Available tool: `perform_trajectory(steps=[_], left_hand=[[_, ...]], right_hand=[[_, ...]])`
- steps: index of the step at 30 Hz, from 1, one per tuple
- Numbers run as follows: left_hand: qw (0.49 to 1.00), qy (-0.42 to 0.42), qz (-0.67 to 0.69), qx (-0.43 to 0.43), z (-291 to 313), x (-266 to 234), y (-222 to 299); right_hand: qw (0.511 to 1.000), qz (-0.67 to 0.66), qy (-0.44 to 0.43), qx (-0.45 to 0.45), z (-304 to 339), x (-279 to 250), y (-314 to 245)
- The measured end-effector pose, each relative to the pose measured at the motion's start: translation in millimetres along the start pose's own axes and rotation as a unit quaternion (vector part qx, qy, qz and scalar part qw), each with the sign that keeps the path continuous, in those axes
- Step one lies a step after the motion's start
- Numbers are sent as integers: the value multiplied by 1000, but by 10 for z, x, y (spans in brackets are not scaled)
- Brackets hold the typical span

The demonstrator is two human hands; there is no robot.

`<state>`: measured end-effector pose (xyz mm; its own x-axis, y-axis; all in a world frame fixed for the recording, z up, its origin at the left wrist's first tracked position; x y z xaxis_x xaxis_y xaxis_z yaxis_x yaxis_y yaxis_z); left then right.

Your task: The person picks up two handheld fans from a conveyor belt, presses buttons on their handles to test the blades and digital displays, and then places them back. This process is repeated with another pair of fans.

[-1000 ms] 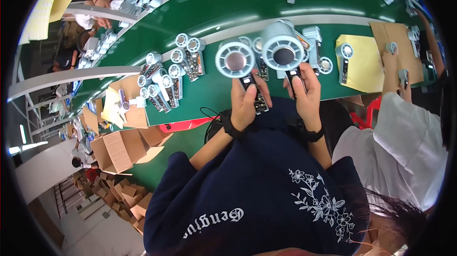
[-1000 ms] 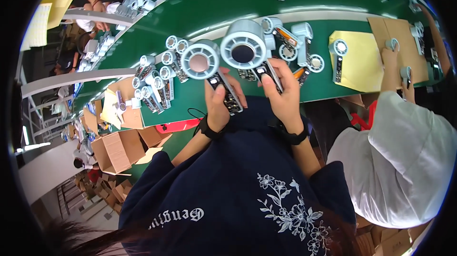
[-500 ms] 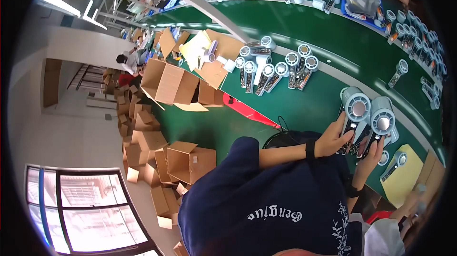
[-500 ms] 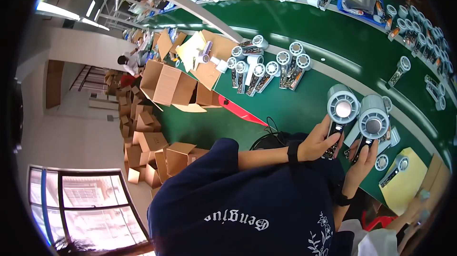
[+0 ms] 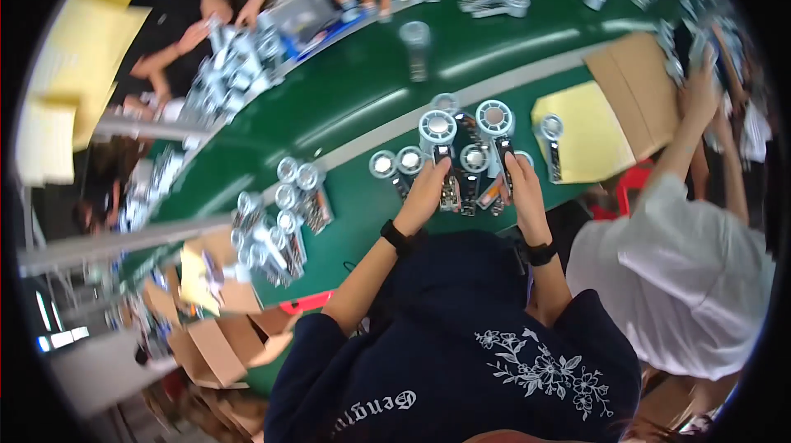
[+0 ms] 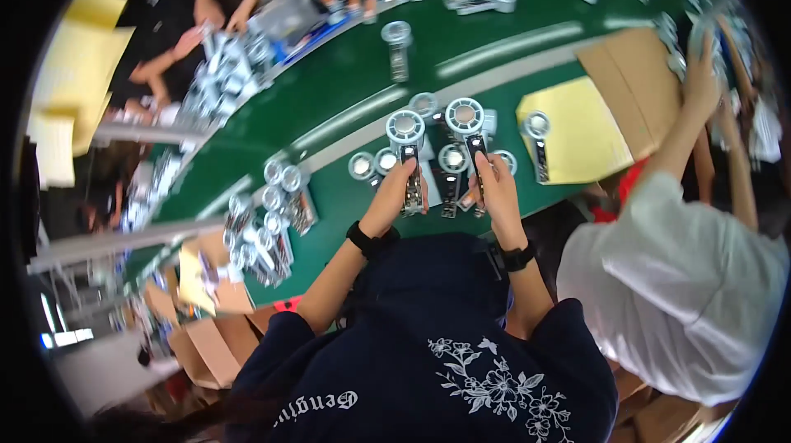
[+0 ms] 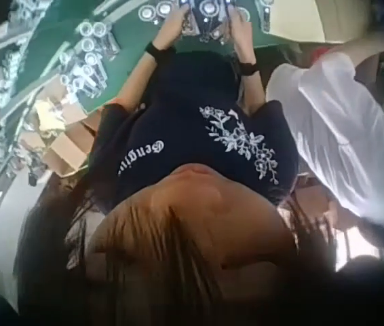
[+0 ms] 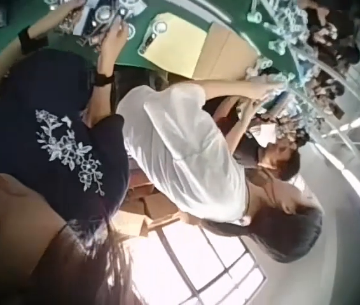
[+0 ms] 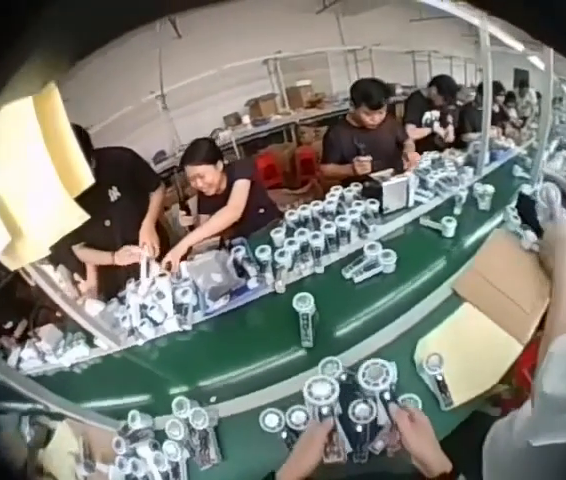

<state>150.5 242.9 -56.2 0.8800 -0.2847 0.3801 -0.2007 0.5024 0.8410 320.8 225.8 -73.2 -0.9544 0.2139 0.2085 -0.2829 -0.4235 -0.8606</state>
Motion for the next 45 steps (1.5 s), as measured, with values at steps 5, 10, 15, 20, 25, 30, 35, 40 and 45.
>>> perform_trajectory(steps=[5, 10, 15, 20, 25, 30, 35, 40, 45], left_hand=[[995, -36, 53, -73, -832, 362, -212], [978, -92, 58, -176, -1401, 789, -514], [952, -130, 104, -256, -1379, 706, -577], [955, -236, -100, -148, -966, 23, 351], [862, 169, -450, 161, -1391, -1491, 915], [801, 235, -549, 39, -1917, -2338, 407], [767, 251, -591, -1, -2211, -2370, 208], [778, 254, -574, -43, -2064, -2620, 276], [781, 249, -573, -17, -2050, -2665, 330]], right_hand=[[994, 4, 112, -14, -35, -596, 114], [991, 53, 119, 41, -341, -945, 230], [951, 295, 92, 8, -621, -1137, 213], [813, 582, -11, -2, -680, -1049, -275], [959, 258, -69, -96, -1292, -539, -1389], [910, -414, 19, -10, -3527, -1033, -1681], [939, -286, 188, -43, -4502, -1782, -1562], [958, -199, 187, -83, -4942, -1331, -1158], [960, -211, 167, -76, -5442, -1578, -1009]])
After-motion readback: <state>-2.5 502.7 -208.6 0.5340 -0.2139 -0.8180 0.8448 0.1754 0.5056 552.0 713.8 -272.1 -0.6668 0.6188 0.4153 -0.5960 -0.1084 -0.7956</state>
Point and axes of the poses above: each hand's wrist, its own z-axis away from the middle knuckle, its own x-axis out of the palm, y = z × x, the point moved 5 cm from there along -z, towards the middle knuckle
